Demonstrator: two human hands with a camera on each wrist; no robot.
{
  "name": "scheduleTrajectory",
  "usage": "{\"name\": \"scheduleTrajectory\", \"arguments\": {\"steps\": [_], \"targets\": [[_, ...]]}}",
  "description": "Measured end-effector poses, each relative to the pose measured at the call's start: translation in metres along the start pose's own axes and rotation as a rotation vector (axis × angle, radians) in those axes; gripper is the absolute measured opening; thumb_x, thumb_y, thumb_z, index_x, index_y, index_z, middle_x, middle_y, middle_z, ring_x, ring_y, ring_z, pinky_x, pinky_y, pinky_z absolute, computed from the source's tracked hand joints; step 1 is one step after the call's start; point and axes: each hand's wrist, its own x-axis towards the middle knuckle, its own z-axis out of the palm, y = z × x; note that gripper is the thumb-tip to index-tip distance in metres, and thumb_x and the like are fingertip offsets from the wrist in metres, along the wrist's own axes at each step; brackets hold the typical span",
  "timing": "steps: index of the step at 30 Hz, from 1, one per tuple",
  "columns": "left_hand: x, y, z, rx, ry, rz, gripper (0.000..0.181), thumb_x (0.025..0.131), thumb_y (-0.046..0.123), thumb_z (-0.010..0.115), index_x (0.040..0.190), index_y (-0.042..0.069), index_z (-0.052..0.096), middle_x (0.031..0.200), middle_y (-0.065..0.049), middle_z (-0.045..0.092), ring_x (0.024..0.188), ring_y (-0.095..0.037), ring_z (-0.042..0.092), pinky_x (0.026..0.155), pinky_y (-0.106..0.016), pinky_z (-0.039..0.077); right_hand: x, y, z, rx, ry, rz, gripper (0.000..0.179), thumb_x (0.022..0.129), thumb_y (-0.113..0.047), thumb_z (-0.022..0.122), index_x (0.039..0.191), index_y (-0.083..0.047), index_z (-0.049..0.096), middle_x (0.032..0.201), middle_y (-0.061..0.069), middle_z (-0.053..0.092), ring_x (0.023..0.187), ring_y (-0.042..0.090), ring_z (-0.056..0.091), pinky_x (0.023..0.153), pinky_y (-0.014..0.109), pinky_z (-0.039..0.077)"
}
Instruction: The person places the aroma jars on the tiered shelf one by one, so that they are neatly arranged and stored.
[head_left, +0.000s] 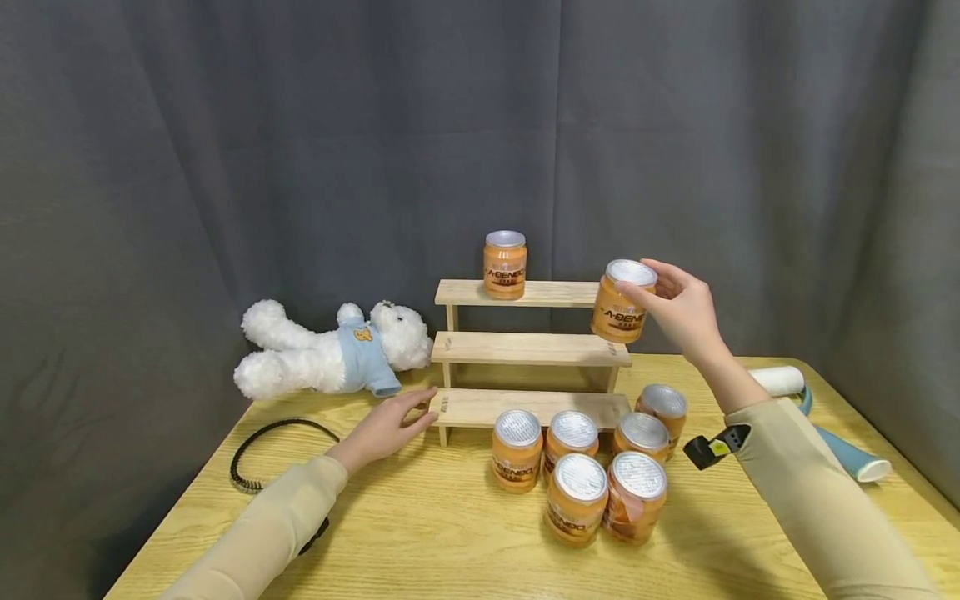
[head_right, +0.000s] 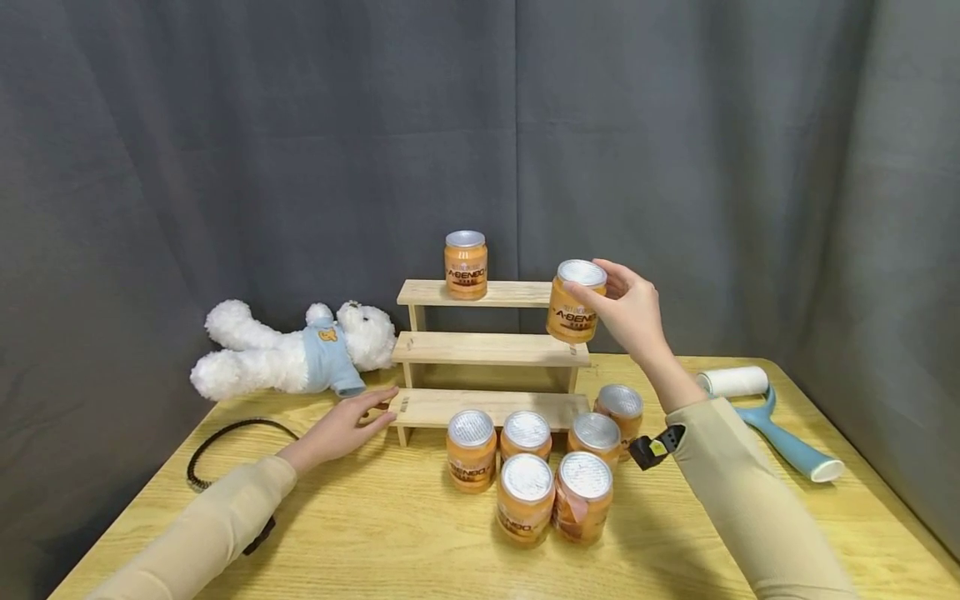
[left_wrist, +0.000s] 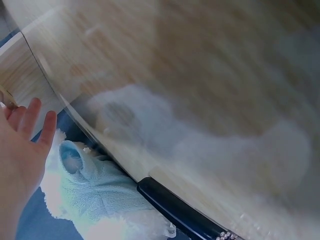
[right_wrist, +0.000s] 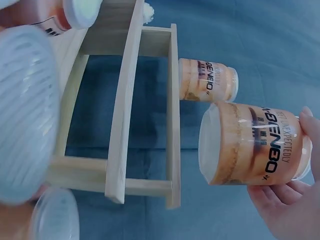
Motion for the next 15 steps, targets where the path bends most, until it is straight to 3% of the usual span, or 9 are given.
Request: {"name": "scheduleTrajectory", "arguments": {"steps": [3, 7, 15], "targets": [[0.0, 0.0, 0.0, 0.008, -0.001, -0.004, 0.054, 0.096, 0.041, 0.05, 0.14, 0.009, 0.045, 0.14, -0.009, 0.049, 0.118, -0.025, 0.056, 0.102, -0.043, 0.044, 0.009, -0.003, 0.01, 0.021, 0.003, -0.019, 0.072, 0.08, -0.049, 0.068, 0.137, -0.011, 0.048, 0.131, 0.013, 0.057, 0.116, 0.023, 0.056, 0.092, 0.031, 0.048], [-0.001, 0.0, 0.0, 0.023, -0.004, -0.007, 0.054, 0.096, 0.041, 0.05, 0.14, 0.01, 0.045, 0.141, -0.009, 0.048, 0.118, -0.024, 0.056, 0.101, -0.043, 0.044, 0.022, -0.003, 0.023, 0.054, -0.002, -0.046, 0.073, 0.081, -0.047, 0.069, 0.138, -0.008, 0.047, 0.133, 0.012, 0.055, 0.118, 0.023, 0.055, 0.091, 0.029, 0.049], [-0.001, 0.0, 0.001, 0.008, 0.003, -0.009, 0.054, 0.096, 0.041, 0.05, 0.141, 0.011, 0.045, 0.141, -0.008, 0.048, 0.118, -0.024, 0.056, 0.102, -0.043, 0.044, 0.053, -0.002, 0.047, 0.096, -0.002, -0.05, 0.08, 0.078, -0.049, 0.071, 0.139, -0.005, 0.045, 0.135, 0.013, 0.053, 0.118, 0.025, 0.054, 0.096, 0.039, 0.048]]}}
